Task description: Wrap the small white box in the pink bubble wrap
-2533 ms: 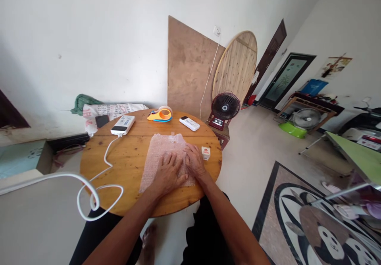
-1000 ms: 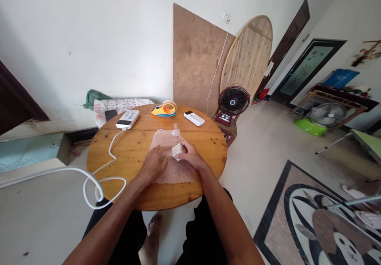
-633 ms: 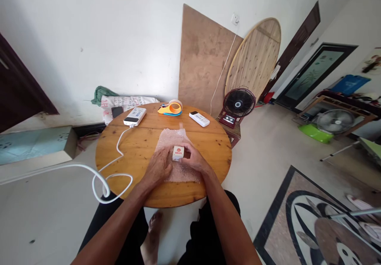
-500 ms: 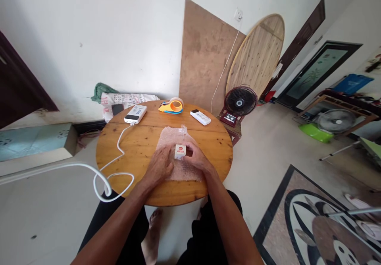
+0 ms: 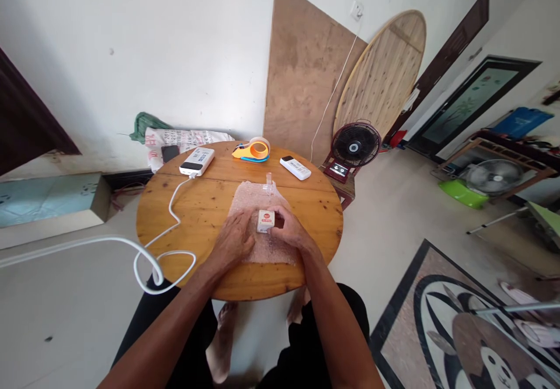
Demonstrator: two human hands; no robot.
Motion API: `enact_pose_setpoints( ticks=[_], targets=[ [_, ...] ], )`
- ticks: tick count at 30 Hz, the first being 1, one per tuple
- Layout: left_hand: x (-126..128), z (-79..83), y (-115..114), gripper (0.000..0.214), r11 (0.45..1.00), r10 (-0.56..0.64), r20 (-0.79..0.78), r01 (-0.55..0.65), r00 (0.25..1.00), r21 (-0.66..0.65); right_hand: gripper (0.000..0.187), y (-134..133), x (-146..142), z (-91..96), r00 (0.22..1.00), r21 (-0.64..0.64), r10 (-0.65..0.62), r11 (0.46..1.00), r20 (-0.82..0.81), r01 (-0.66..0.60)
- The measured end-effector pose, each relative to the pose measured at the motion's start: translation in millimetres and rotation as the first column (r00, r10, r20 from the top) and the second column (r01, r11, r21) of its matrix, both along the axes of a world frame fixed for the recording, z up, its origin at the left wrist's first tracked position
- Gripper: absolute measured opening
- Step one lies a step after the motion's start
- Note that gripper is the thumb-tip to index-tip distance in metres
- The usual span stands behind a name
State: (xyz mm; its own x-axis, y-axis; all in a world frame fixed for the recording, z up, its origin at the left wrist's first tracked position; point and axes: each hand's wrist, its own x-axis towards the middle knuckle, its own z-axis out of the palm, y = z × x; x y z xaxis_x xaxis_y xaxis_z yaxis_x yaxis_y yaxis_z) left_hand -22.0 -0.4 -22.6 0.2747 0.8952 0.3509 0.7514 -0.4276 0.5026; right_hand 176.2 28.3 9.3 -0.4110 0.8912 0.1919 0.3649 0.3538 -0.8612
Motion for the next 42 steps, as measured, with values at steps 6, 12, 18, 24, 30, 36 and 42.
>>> enact_pose_setpoints(
  ticks=[6,12,18,24,30,36,42],
  targets=[
    [0,0.2,0,0.068,1.0,0.008,-0.022,-0.008,1.0,-0.007,0.058,-1,0,1.5,1.0,0.054,0.022,0.998,0.001,-0.022],
    [1,1.0,-2,0.066,1.0,0.006,0.001,-0.006,1.0,0.022,0.059,-1,0,-0.5,1.0,0.032,0.016,0.999,-0.01,-0.016],
    [0,-0.4,0,0.068,1.0,-0.006,0.007,0.006,1.0,0.02,0.052,-2,-1,3.4,0.999,0.038,-0.009,0.999,0.035,0.008],
    [-1,-1.0,0,0.067,1.0,-0.004,-0.019,0.004,1.0,0.02,0.056,-6,-1,7.6,0.999,0.001,0.038,0.999,-0.024,-0.038],
    [0,3.7,-3,0.065,1.0,0.0,-0.047,0.002,0.999,0.027,0.058,-7,-1,9.0,0.998,-0.022,0.046,0.999,-0.052,-0.047],
    [1,5.7,-3,0.065,1.0,0.003,-0.037,-0.002,0.999,0.024,0.05,-7,-5,8.1,0.999,0.004,-0.006,1.0,-0.033,0.006],
    [1,4.2,-3,0.065,1.0,0.004,-0.028,-0.003,1.0,0.026,0.046,-6,-4,8.1,1.0,0.042,-0.005,0.999,-0.028,0.006]
  ],
)
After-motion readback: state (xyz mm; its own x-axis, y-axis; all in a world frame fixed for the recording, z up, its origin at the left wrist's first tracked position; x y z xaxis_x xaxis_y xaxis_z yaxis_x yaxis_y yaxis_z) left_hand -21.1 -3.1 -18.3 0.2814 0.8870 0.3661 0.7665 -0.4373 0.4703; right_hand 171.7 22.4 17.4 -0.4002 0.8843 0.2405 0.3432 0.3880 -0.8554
